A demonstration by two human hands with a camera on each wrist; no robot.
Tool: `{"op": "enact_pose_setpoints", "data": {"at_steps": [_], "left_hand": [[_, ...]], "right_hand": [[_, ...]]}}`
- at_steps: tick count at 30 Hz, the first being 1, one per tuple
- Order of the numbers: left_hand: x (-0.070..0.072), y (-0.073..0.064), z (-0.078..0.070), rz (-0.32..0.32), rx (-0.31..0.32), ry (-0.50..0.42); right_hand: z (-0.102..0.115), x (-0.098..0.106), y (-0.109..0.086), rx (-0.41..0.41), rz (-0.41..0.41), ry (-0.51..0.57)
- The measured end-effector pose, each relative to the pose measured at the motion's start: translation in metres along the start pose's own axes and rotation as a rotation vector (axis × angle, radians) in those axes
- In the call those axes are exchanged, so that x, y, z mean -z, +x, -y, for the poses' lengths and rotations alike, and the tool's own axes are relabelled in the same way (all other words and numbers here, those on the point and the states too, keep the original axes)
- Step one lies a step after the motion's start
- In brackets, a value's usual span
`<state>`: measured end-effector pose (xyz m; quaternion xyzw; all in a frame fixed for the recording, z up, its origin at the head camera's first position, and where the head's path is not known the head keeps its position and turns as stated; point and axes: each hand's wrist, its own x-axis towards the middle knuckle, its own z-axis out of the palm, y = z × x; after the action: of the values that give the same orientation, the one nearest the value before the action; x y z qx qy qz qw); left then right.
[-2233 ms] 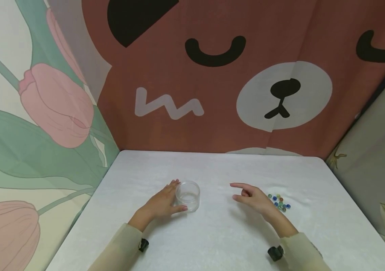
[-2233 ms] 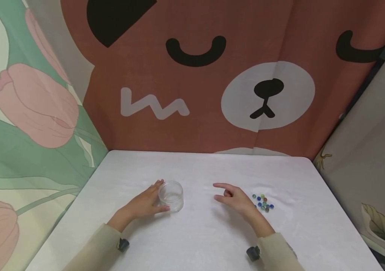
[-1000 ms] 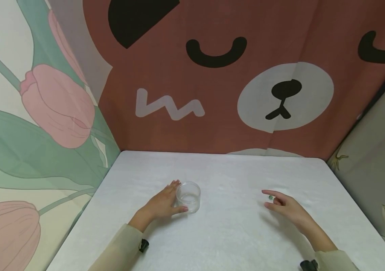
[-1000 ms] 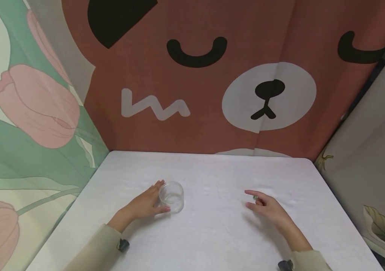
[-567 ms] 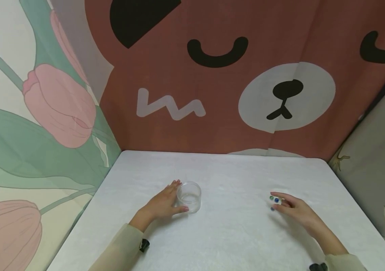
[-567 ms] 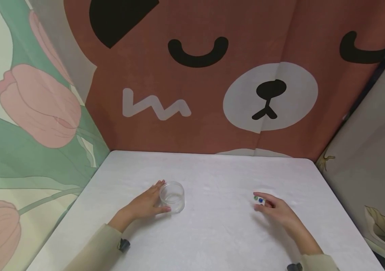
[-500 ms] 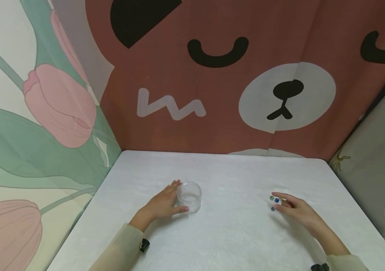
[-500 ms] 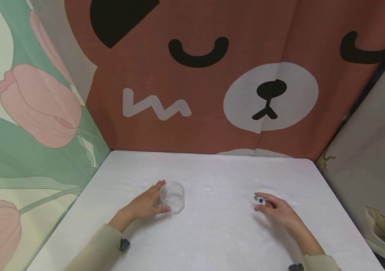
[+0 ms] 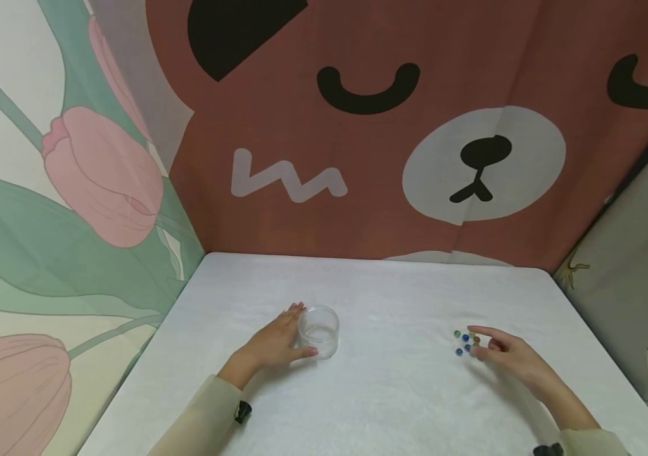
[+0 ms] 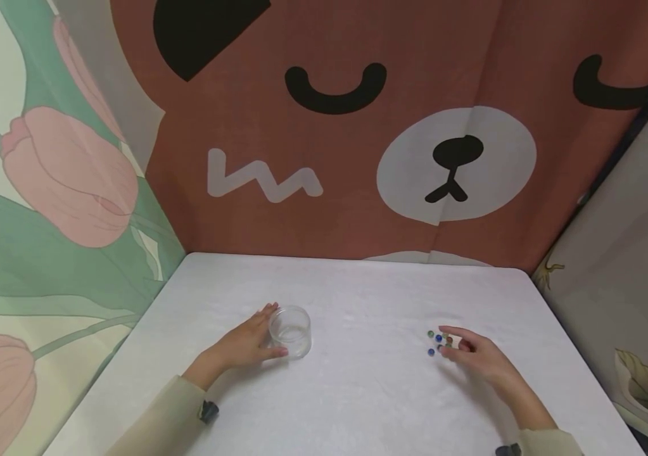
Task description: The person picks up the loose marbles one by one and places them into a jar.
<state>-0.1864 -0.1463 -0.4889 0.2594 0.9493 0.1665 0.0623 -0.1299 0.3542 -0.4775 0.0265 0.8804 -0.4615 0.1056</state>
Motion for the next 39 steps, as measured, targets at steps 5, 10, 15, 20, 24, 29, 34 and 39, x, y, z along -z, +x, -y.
{"op": "enact_pose_setpoints", "data": {"at_steps": [5,10,15,20,24,29,34,39], "left_hand": [[-0.001,0.0,0.001,-0.007,-0.001,-0.006],[-0.001,0.0,0.0,-0.005,-0.007,-0.015],[-0.002,0.0,0.002,-0.008,-0.009,-0.012],[-0.002,0.0,0.002,-0.013,-0.012,-0.016],[-0.001,0.0,0.002,-0.008,-0.014,-0.011],[-0.002,0.0,0.003,-0.005,-0.011,-0.01],[-0.001,0.0,0.002,-0.012,-0.009,-0.024],[-0.001,0.001,0.001,-0.014,-0.009,-0.022]], "right_hand": [[-0.006,0.004,0.001,0.015,0.006,-0.007],[-0.013,0.007,0.003,-0.018,0.009,-0.031],[-0.017,0.01,0.006,-0.025,0.016,-0.045],[-0.021,0.015,0.007,-0.034,0.023,-0.091],[-0.024,0.019,0.009,-0.066,0.039,-0.109],[-0.03,0.021,0.012,-0.1,0.041,-0.112],[-0.034,0.021,0.014,-0.121,0.043,-0.115],[-0.033,0.023,0.014,-0.125,0.051,-0.133]]}}
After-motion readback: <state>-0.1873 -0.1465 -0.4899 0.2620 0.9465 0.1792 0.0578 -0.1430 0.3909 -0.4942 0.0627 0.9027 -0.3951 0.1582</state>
